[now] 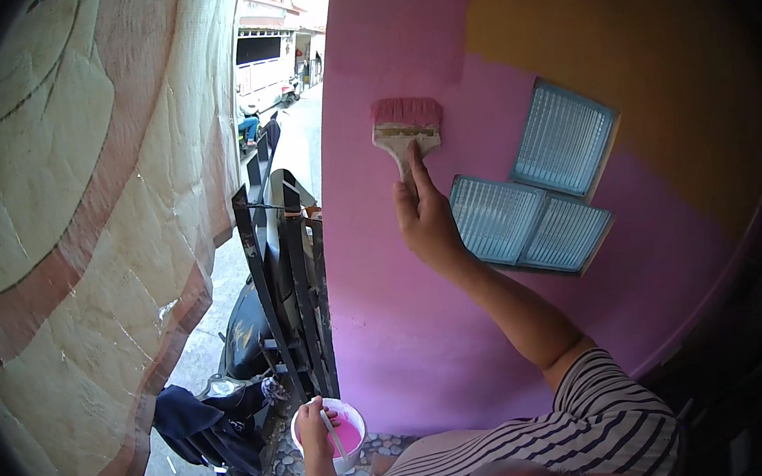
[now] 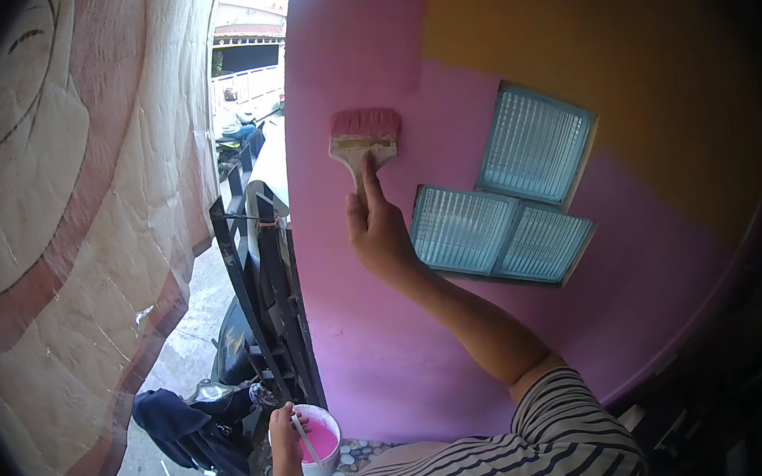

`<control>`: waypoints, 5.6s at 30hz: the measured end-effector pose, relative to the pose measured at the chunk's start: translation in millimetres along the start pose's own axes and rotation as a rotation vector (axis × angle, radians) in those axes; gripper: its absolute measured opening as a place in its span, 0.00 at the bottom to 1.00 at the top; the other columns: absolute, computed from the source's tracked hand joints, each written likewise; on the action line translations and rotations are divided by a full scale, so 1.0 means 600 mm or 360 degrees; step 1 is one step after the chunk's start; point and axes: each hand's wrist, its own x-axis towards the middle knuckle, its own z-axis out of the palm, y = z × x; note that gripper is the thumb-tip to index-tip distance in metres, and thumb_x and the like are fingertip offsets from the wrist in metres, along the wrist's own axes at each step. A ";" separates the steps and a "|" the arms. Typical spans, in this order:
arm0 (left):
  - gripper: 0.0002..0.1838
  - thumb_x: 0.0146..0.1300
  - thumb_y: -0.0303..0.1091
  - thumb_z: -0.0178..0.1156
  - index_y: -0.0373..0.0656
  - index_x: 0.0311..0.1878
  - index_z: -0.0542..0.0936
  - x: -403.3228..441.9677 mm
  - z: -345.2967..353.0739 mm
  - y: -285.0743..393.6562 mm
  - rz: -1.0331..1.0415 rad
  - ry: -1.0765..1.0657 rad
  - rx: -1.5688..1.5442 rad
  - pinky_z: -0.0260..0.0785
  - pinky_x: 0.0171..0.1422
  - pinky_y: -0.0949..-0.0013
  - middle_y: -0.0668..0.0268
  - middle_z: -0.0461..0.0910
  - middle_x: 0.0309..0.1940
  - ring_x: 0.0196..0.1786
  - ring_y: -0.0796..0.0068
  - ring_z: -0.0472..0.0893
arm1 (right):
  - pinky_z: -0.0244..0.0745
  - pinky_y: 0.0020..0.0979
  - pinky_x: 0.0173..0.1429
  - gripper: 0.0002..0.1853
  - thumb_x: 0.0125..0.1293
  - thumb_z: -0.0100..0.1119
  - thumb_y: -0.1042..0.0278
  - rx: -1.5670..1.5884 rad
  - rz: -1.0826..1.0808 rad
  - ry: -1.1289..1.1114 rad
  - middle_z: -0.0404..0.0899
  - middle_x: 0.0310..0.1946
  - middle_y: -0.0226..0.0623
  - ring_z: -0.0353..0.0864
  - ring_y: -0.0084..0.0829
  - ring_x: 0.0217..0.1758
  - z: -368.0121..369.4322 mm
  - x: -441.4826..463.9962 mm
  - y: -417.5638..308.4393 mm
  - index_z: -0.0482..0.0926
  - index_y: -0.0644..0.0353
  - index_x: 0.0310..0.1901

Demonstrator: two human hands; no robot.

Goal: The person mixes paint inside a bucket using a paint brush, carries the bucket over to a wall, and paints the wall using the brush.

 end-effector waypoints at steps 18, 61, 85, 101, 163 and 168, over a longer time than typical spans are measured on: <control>0.14 0.67 0.42 0.58 0.39 0.42 0.72 -0.019 0.050 -0.029 -0.0018 -0.0082 0.0139 0.73 0.30 0.71 0.62 0.77 0.27 0.26 0.73 0.78 | 0.78 0.34 0.32 0.33 0.74 0.46 0.63 -0.0081 0.0257 -0.0391 0.80 0.26 0.50 0.84 0.35 0.27 -0.066 -0.014 0.006 0.49 0.64 0.75; 0.18 0.68 0.40 0.56 0.34 0.47 0.67 -0.040 0.235 -0.092 -0.0100 -0.0316 0.0553 0.74 0.28 0.70 0.56 0.79 0.35 0.28 0.71 0.82 | 0.68 0.21 0.28 0.15 0.74 0.51 0.68 0.0945 0.1680 -0.0814 0.77 0.33 0.32 0.70 0.16 0.25 -0.262 -0.566 0.176 0.72 0.66 0.58; 0.20 0.65 0.42 0.59 0.33 0.46 0.68 -0.078 0.308 0.024 0.0094 -0.0546 0.0917 0.65 0.24 0.75 0.59 0.78 0.28 0.22 0.77 0.76 | 0.76 0.35 0.45 0.16 0.67 0.58 0.64 0.0249 0.0625 -0.1891 0.81 0.42 0.50 0.82 0.40 0.40 -0.125 -0.435 0.143 0.81 0.62 0.53; 0.20 0.67 0.41 0.58 0.33 0.49 0.69 -0.103 0.328 0.026 0.0172 -0.0469 0.0861 0.64 0.26 0.77 0.62 0.78 0.28 0.23 0.81 0.74 | 0.78 0.46 0.49 0.13 0.67 0.46 0.68 -0.0117 0.0252 -0.2144 0.82 0.44 0.52 0.82 0.49 0.47 0.072 -0.555 0.200 0.78 0.65 0.45; 0.19 0.67 0.39 0.58 0.34 0.49 0.65 -0.065 0.303 0.091 0.0179 -0.0536 0.0333 0.71 0.27 0.71 0.57 0.78 0.29 0.25 0.71 0.79 | 0.76 0.27 0.21 0.13 0.73 0.48 0.63 0.1209 0.1620 -0.1333 0.85 0.32 0.43 0.86 0.33 0.25 0.013 -0.435 0.178 0.77 0.65 0.43; 0.17 0.68 0.40 0.53 0.36 0.51 0.66 -0.065 0.296 0.114 0.0211 -0.0467 0.0331 0.74 0.35 0.69 0.56 0.79 0.32 0.31 0.70 0.80 | 0.76 0.28 0.24 0.14 0.73 0.47 0.64 0.1440 0.1668 -0.1059 0.84 0.32 0.44 0.86 0.32 0.27 -0.034 -0.419 0.170 0.77 0.66 0.48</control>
